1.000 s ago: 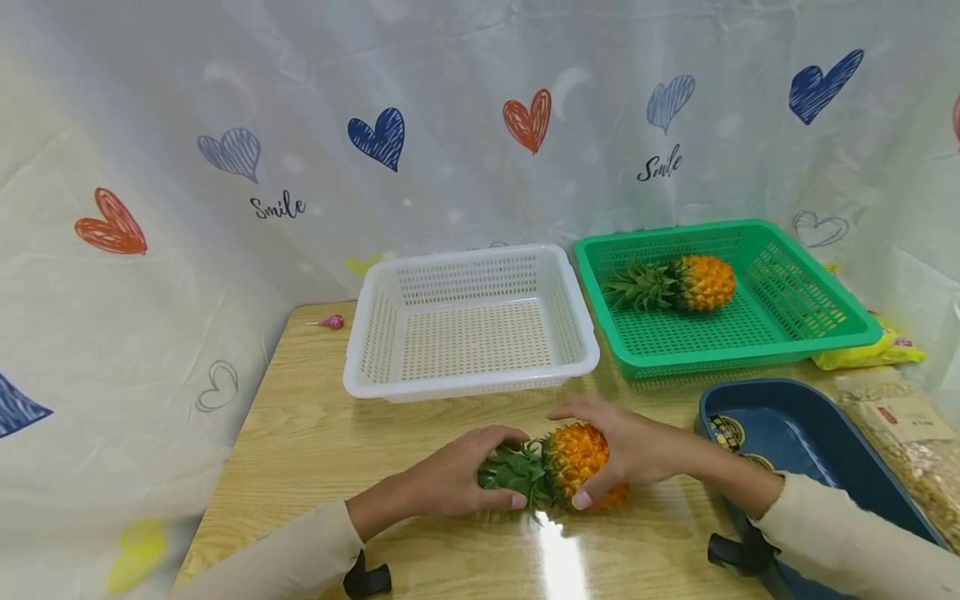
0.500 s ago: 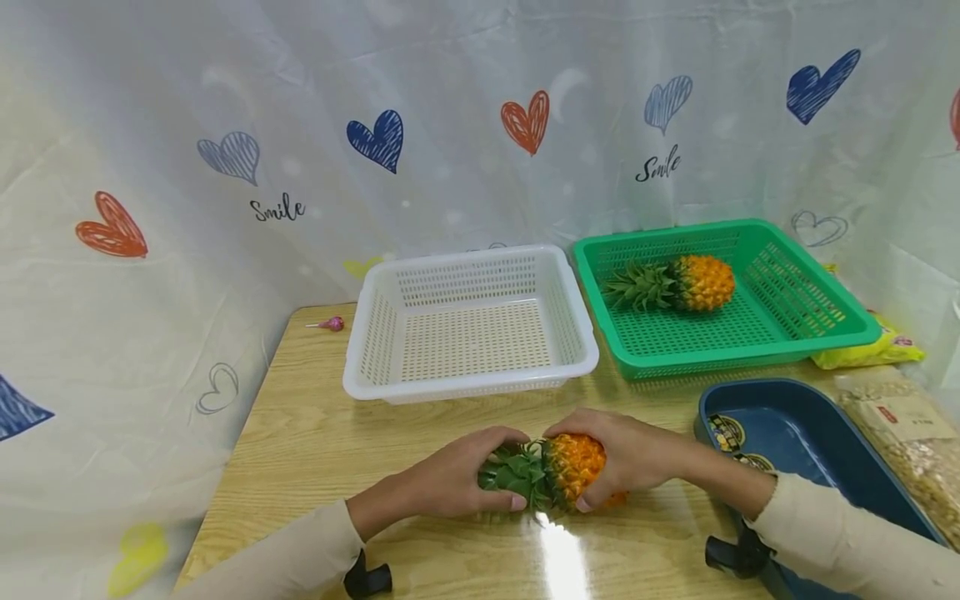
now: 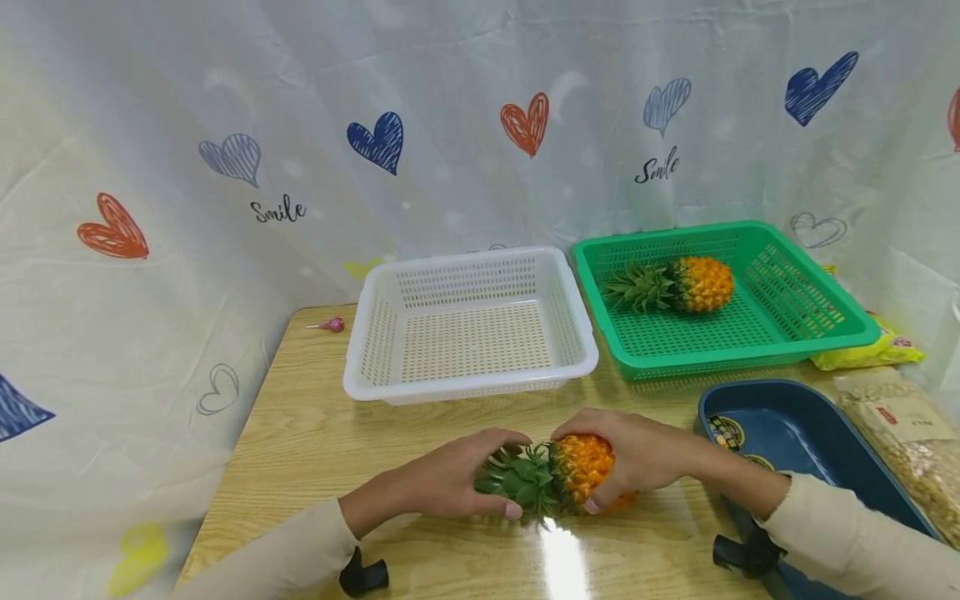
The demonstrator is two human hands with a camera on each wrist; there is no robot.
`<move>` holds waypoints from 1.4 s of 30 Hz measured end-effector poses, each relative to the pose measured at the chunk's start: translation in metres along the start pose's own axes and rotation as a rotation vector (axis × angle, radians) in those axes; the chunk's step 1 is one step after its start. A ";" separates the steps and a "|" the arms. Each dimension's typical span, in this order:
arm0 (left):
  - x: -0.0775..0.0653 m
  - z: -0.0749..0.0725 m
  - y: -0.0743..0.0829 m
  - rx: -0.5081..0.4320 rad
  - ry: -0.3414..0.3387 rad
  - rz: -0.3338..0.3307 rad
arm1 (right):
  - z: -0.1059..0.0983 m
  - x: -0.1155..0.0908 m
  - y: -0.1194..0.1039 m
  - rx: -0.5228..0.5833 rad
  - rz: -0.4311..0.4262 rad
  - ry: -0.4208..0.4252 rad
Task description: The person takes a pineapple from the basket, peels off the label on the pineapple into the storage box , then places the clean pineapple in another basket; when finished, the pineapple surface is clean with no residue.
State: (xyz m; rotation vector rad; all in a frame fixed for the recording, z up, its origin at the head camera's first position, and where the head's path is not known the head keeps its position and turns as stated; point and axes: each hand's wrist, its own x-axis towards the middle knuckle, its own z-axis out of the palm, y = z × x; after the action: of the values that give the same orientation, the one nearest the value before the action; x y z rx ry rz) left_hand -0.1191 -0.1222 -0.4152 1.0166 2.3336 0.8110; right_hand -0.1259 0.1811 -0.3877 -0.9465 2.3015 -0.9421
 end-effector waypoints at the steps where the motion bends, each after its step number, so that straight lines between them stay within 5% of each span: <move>1: -0.001 -0.001 0.000 -0.002 0.000 0.004 | -0.001 -0.001 0.000 -0.006 -0.006 0.000; 14: -0.013 -0.022 0.004 -0.054 0.035 0.023 | -0.020 -0.015 0.006 0.020 -0.008 -0.037; 28: -0.022 -0.061 0.005 0.005 0.234 0.065 | -0.068 -0.050 0.008 0.086 -0.038 0.025; 42: -0.015 -0.083 -0.017 0.063 0.385 0.035 | -0.116 -0.080 0.017 0.026 -0.038 0.182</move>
State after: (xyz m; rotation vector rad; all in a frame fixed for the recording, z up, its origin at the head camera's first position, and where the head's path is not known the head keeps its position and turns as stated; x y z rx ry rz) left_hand -0.1691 -0.1707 -0.3649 1.0013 2.6829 1.0291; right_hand -0.1550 0.2975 -0.3122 -0.9302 2.4218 -1.1129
